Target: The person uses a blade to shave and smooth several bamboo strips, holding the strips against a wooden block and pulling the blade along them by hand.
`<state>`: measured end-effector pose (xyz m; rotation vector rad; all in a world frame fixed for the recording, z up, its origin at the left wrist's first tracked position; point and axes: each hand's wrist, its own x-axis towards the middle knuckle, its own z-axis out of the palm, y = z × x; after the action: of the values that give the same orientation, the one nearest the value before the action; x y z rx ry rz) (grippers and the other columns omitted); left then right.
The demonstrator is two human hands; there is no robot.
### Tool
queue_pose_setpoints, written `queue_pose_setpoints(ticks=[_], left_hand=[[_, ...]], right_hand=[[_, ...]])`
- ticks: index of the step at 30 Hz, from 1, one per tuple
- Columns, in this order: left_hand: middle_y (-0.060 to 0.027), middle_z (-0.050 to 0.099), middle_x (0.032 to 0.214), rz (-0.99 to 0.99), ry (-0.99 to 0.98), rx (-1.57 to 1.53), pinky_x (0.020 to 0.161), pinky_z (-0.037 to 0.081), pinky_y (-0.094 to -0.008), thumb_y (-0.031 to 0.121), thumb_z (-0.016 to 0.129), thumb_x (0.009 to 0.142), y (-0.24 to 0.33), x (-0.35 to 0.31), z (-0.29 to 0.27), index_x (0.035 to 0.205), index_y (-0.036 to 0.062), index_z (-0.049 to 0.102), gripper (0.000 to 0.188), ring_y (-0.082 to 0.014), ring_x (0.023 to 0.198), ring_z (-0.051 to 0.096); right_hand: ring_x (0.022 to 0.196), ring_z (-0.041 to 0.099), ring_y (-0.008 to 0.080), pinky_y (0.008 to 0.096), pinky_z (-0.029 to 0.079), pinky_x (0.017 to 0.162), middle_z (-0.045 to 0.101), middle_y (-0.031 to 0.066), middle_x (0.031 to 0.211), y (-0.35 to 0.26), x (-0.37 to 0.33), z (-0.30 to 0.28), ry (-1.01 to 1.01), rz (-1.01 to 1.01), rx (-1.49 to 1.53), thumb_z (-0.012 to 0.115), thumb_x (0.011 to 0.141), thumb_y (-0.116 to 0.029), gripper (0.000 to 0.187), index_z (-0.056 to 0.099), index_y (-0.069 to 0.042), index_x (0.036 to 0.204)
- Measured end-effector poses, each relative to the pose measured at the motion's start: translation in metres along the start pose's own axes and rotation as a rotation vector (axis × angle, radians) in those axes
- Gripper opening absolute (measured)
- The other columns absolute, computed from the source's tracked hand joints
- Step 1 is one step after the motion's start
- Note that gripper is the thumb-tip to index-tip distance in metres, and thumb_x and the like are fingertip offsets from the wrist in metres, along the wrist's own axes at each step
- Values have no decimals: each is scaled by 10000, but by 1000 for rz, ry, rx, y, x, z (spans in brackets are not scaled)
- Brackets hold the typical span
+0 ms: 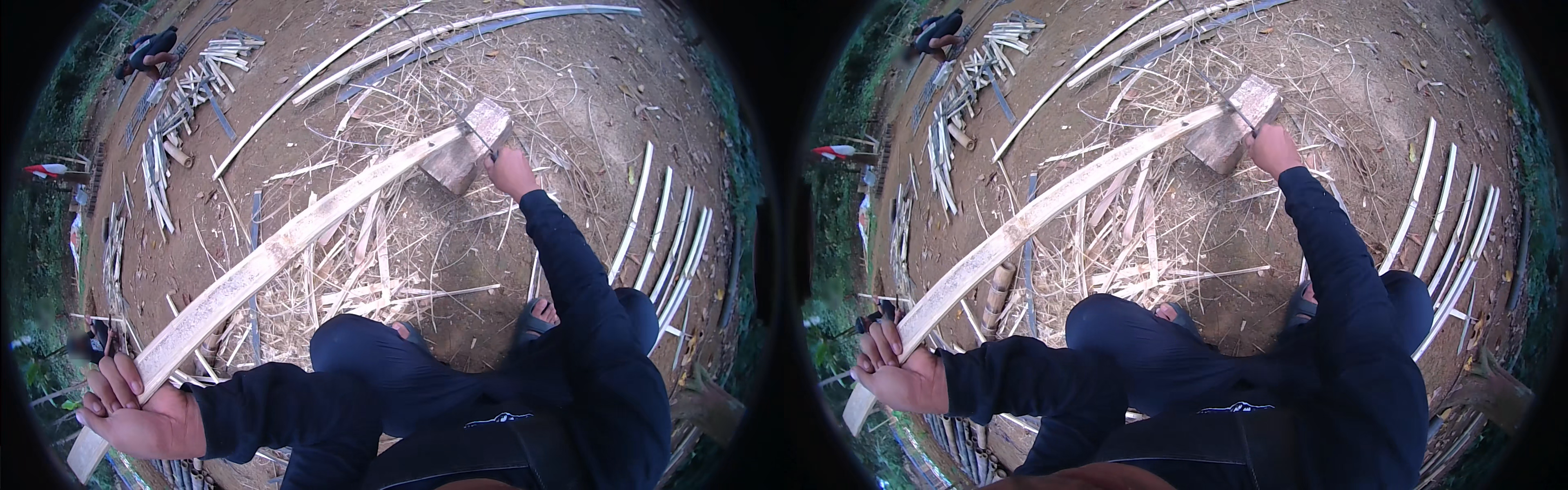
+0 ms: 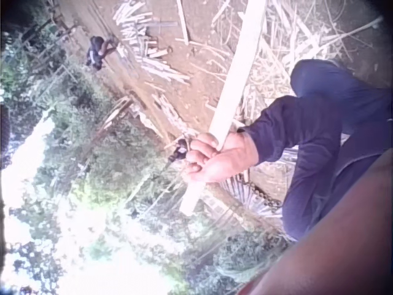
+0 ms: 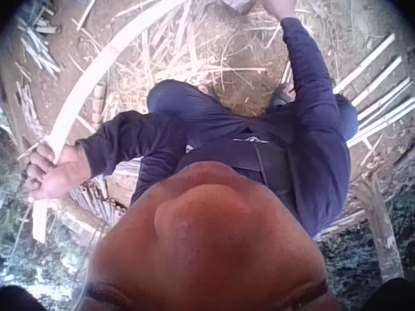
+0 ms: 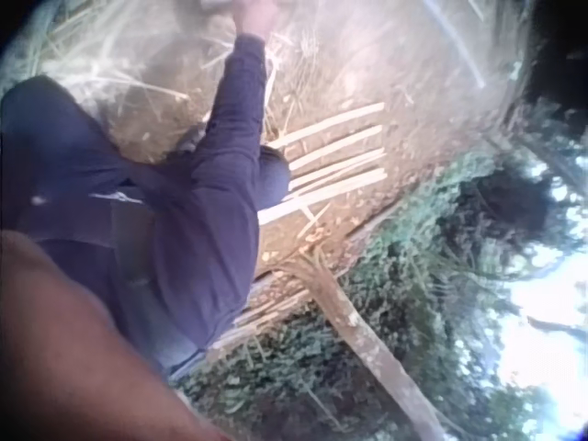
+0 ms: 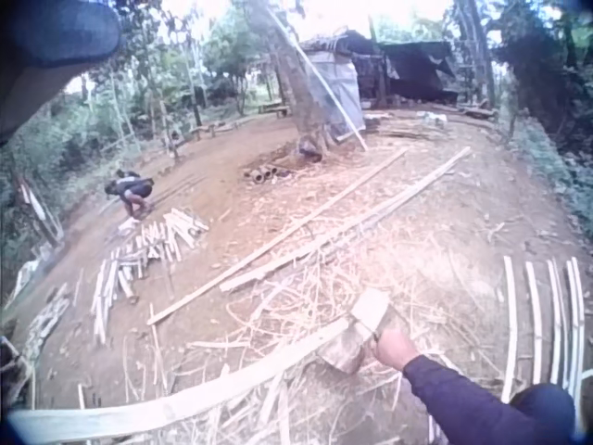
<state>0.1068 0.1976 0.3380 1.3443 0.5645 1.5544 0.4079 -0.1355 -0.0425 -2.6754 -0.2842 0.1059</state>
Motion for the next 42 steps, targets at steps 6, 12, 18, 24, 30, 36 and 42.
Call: queue_pose_setpoints(ticks=[6,12,18,24,30,36,42], left_hand=[[-24,240,620,23,55,65,517,302,-311,286,260,1080,-3,-1,5,730,144,269,378,-146,533,225],[-44,262,666,35,-21,145,531,321,-258,217,229,1071,-1,5,-3,751,135,247,331,-158,567,238],[-35,241,640,62,-46,131,518,258,-270,168,247,1052,6,-1,-5,739,138,260,314,-143,575,250],[-28,240,622,44,-39,91,521,233,-270,134,274,1026,3,1,-2,697,150,241,331,-133,564,237],[-18,237,607,76,55,179,519,244,-251,86,313,986,8,0,-2,685,155,261,313,-117,549,251],[-21,257,625,-4,-176,-4,529,261,-257,116,305,1007,1,13,-22,683,146,261,328,-126,563,257],[-27,256,641,-27,-278,-66,551,263,-275,144,269,1014,-3,28,-40,673,166,184,352,-133,573,251]], right_hand=[[671,654,445,512,511,660,650,261,705,-54,-16,-24,42,-38,199,619,923,-332,417,635,69,811],[737,671,458,513,535,705,656,310,766,9,14,3,94,-15,57,610,938,-346,424,655,75,911],[711,662,478,511,545,715,650,301,716,-12,17,5,54,-30,4,595,948,-334,415,675,68,889],[726,661,480,504,545,728,663,290,743,9,17,15,138,4,26,585,943,-336,433,688,66,819],[700,661,474,534,530,686,658,296,730,-25,15,11,74,-70,-16,582,937,-330,422,660,56,785],[715,659,477,537,530,700,648,308,734,5,24,12,130,-25,28,589,941,-328,427,665,69,805],[727,661,473,533,532,705,641,310,710,-34,20,7,77,-52,-44,598,937,-333,434,658,73,794]])
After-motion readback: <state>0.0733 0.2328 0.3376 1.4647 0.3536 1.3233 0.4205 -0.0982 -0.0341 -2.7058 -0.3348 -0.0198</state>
